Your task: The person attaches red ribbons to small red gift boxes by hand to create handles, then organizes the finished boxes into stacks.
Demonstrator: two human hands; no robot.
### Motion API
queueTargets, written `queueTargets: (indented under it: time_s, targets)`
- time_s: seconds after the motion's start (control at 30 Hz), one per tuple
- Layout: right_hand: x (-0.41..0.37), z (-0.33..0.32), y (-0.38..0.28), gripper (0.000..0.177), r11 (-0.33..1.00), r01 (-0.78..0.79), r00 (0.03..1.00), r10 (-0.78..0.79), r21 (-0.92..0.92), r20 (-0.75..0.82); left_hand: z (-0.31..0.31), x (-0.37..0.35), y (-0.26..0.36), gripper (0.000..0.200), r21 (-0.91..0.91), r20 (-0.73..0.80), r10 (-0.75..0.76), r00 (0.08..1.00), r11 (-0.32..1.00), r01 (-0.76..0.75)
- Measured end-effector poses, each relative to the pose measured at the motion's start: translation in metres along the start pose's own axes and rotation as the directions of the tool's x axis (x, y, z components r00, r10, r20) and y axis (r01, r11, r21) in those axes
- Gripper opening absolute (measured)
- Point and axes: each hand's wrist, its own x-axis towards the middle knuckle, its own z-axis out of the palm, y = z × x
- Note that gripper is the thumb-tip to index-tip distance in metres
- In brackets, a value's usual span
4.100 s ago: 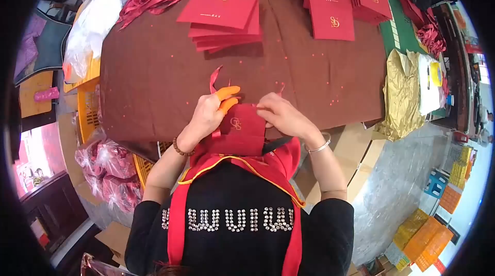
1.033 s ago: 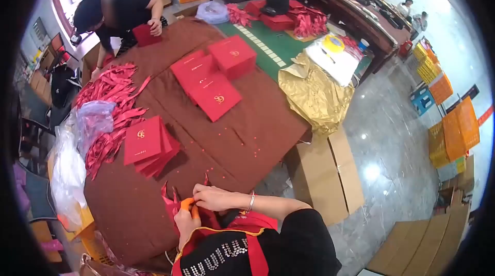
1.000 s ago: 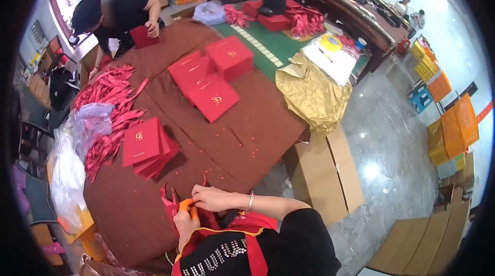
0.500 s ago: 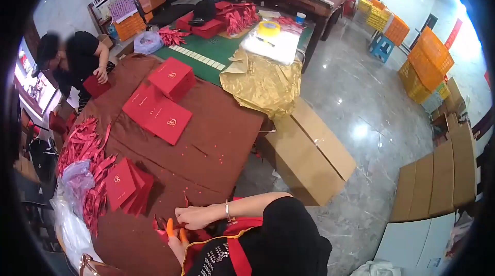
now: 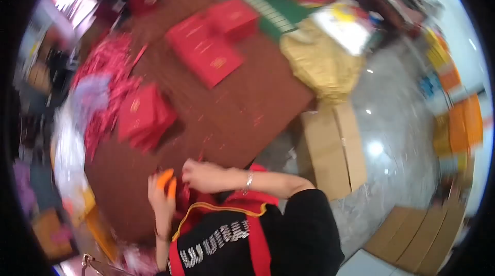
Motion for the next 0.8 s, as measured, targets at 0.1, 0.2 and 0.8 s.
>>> queueTargets:
  time_s: [0.1, 0.2, 0.8]
  targets:
    - [-0.002, 0.006, -0.006, 0.013, 0.994, -0.097, 0.995, 0.097, 0.048, -0.017, -0.008, -0.002, -0.02, 0.013, -0.067, 0.201, -0.131, 0.971, 0.987, 0.147]
    - [0.002, 0.006, -0.009, 0.02, 0.998, -0.056, 0.997, 0.057, 0.019, -0.053, -0.013, 0.004, -0.038, 0.016, -0.285, 0.53, -0.232, 0.816, 0.857, 0.429]
    - [0.005, 0.015, -0.02, 0.015, 0.988, -0.151, 0.983, 0.154, 0.035, -0.099, -0.007, 0.041, -0.065, 0.025, -0.196, 0.901, -0.079, 0.426, 0.803, 0.563]
